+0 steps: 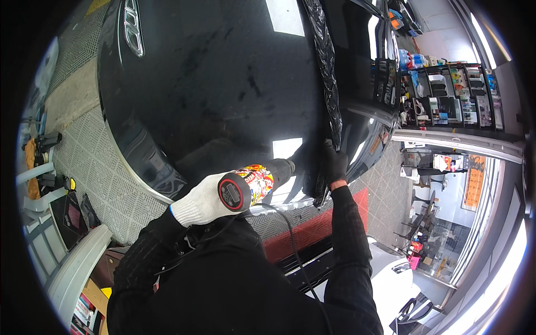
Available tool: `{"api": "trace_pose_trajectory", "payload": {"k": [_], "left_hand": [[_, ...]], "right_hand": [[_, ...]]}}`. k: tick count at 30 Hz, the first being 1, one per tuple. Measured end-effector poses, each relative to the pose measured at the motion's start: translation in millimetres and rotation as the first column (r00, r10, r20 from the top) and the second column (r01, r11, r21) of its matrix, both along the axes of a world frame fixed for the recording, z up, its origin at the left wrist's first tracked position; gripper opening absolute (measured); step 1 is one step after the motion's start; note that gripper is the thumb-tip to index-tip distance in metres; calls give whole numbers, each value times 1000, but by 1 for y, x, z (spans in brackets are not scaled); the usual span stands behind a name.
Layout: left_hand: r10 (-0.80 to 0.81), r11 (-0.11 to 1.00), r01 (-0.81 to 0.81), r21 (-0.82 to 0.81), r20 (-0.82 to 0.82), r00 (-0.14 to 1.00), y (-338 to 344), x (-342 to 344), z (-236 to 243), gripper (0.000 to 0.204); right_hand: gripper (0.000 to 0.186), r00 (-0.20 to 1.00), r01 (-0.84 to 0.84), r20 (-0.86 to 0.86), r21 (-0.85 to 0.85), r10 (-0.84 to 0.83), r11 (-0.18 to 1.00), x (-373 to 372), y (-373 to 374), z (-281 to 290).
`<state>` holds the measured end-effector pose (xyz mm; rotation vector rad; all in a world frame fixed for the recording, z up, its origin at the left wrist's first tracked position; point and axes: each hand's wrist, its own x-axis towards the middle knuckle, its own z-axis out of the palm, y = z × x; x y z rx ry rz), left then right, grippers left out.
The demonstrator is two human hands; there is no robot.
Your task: The person applies a black vinyl wrap to the hood of a black car. They use a heat gun to warm the material and smooth it with their gloved hands, working from the front grille area toward the windshield.
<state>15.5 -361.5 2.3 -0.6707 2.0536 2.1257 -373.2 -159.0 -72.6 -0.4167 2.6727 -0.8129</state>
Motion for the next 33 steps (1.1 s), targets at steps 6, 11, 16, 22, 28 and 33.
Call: {"api": "trace_pose_trajectory", "payload": {"k": [6, 11, 16, 22, 28, 33], "left_hand": [[11, 1000, -11, -3, 6, 1000, -1, 5, -2, 67], [14, 998, -11, -57, 40, 999, 2, 7, -1, 64], [25, 997, -23, -75, 29, 999, 1, 8, 1, 64], [45, 991, -44, -125, 10, 999, 5, 11, -1, 65], [96, 993, -97, -70, -11, 995, 6, 11, -5, 63], [115, 991, -118, -58, -41, 992, 1, 8, -5, 56]], "right_hand": [[73, 998, -3, 66, -37, 6, 999, 8, -3, 13], [62, 997, -36, 66, -67, 40, 997, 15, -5, 22], [78, 997, -72, 37, -27, 73, 997, 18, -8, 23], [78, 993, -111, 27, -46, 112, 993, 22, -11, 27], [77, 992, -127, 15, -90, 129, 988, 29, -9, 32], [75, 985, -91, 125, -207, 119, 974, 23, -6, 31]]}}
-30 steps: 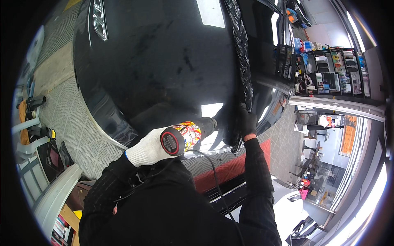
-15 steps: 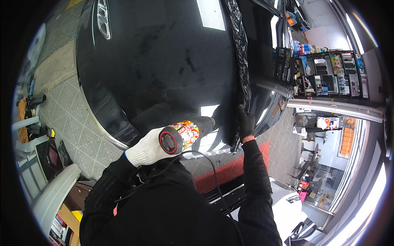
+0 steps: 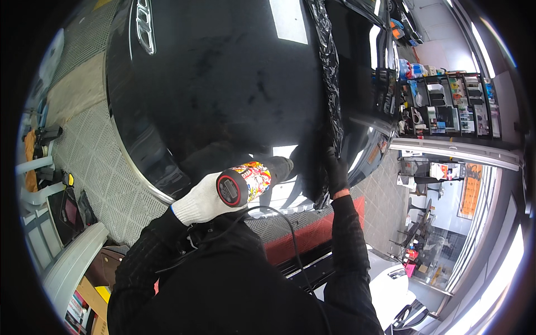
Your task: The person applies a black vinyl wrap to the hood of a black car. They use a heat gun to warm the material and smooth it with their gloved hands, working from the front grille area toward the windshield.
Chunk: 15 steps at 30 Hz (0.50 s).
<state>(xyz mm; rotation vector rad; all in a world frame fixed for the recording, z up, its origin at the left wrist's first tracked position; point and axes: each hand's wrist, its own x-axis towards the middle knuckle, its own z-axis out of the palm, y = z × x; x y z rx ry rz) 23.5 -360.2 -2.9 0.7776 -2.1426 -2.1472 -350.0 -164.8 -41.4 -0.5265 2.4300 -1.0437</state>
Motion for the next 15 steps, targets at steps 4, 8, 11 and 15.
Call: {"api": "trace_pose_trajectory", "payload": {"k": [4, 8, 11, 15], "left_hand": [[-43, 999, 42, 17, 65, 997, -6, -4, 2, 67], [-103, 994, 98, 45, 120, 987, -11, -2, 4, 67], [-100, 993, 94, 67, 88, 991, -13, -1, 4, 70], [-123, 992, 119, 50, 98, 988, -20, 4, 4, 72]], "right_hand": [[76, 1000, -27, 15, 64, 26, 998, -10, 6, -6], [76, 994, -26, 107, 184, 6, 983, -33, 10, -15], [75, 995, -93, -4, 198, 95, 976, -39, 10, -20], [72, 971, -39, -202, 405, 131, 913, -31, -1, -6]]}}
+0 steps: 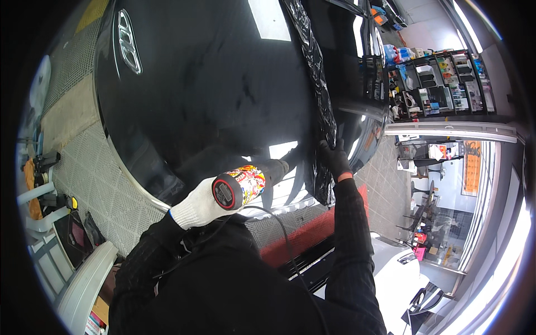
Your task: The person applies a black vinyl wrap to the hood of a black car. They use a heat gun to warm the material and smooth it with their gloved hands, working from the front grille area toward the windshield.
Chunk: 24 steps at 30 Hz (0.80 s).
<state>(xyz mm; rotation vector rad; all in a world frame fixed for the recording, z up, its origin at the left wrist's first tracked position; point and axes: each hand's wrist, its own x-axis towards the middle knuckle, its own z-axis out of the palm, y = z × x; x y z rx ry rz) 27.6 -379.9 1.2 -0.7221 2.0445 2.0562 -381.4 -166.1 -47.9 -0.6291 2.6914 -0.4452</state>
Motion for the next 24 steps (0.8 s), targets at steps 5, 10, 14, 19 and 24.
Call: {"api": "trace_pose_trajectory", "payload": {"k": [5, 10, 14, 19, 24], "left_hand": [[-65, 996, 66, -57, 16, 998, -18, -6, 3, 73], [-37, 999, 37, -7, 42, 998, -34, -5, 16, 90], [-5, 999, 6, -52, 4, 1000, -42, 3, 25, 88], [81, 992, -75, -100, 53, 995, -46, 16, 27, 70], [203, 978, -203, -37, -5, 979, -35, 10, 16, 32]], "right_hand": [[68, 941, -12, -339, 0, 11, 1000, 13, -38, 18], [55, 850, 109, -522, 32, -76, 993, 9, -78, -7], [43, 817, 156, -562, -7, -133, 988, 6, -90, -20], [51, 939, 265, -245, 76, -240, 961, 4, -98, -1], [76, 970, 189, -171, 82, -173, 978, 2, -103, 17]]}}
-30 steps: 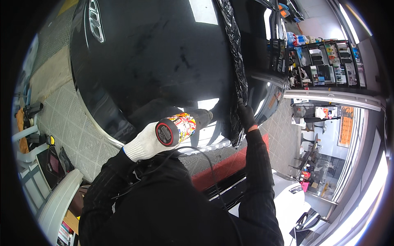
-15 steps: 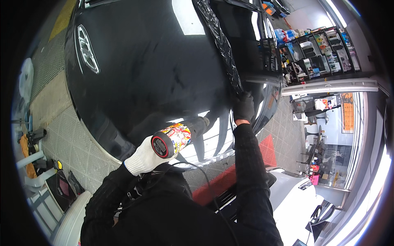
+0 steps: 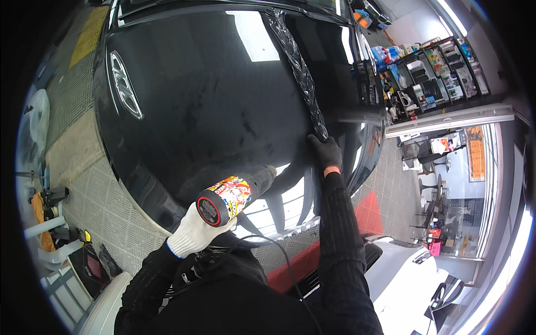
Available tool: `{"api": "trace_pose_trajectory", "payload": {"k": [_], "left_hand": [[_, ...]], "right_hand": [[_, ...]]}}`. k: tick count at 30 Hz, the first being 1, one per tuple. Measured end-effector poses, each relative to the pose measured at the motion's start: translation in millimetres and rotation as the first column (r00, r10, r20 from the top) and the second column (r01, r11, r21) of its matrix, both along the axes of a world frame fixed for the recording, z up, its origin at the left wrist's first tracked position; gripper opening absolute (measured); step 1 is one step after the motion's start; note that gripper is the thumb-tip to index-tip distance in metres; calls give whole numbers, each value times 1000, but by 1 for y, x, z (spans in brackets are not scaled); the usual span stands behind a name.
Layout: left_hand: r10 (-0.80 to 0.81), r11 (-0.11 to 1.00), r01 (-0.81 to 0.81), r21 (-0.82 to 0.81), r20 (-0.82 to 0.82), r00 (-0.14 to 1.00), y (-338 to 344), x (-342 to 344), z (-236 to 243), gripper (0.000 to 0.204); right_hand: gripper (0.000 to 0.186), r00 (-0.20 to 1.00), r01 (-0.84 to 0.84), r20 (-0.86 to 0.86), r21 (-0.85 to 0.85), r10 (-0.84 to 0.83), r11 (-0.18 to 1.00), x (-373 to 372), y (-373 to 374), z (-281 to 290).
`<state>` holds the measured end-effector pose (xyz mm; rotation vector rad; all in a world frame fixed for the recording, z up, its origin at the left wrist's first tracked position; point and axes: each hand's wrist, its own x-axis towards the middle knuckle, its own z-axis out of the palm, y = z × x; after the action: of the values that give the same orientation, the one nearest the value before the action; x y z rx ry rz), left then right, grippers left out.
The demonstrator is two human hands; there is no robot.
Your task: The person applies a black vinyl wrap to the hood of a black car. They use a heat gun to warm the material and smooth it with their gloved hands, working from the front grille area toward the windshield.
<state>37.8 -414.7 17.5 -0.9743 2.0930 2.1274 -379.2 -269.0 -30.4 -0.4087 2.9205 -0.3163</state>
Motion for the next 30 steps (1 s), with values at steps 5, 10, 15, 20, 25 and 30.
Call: {"api": "trace_pose_trajectory", "payload": {"k": [5, 10, 15, 20, 25, 30], "left_hand": [[55, 997, -55, 46, -15, 998, 10, -15, -1, 32], [-18, 999, 18, -42, -2, 1000, 12, -16, 8, 67], [-33, 999, 34, -17, 38, 999, 16, -12, 13, 79], [-29, 999, 28, 32, 41, 999, 19, -7, 12, 74], [-7, 998, 10, 61, -34, 999, 23, -5, 9, 69], [15, 999, -13, 30, -65, 998, 25, -5, 6, 64]], "right_hand": [[81, 986, 58, 158, -94, -43, 994, -11, -3, -6], [76, 990, 5, 139, -63, 3, 998, -18, 1, -16], [77, 994, -30, 102, -129, 43, 991, -12, 0, -10], [78, 990, -15, 138, -145, 36, 989, -9, 1, -6], [80, 982, 0, 183, -177, 33, 984, -24, 7, -23], [75, 977, -144, 135, -165, 167, 976, -33, 13, -32]]}}
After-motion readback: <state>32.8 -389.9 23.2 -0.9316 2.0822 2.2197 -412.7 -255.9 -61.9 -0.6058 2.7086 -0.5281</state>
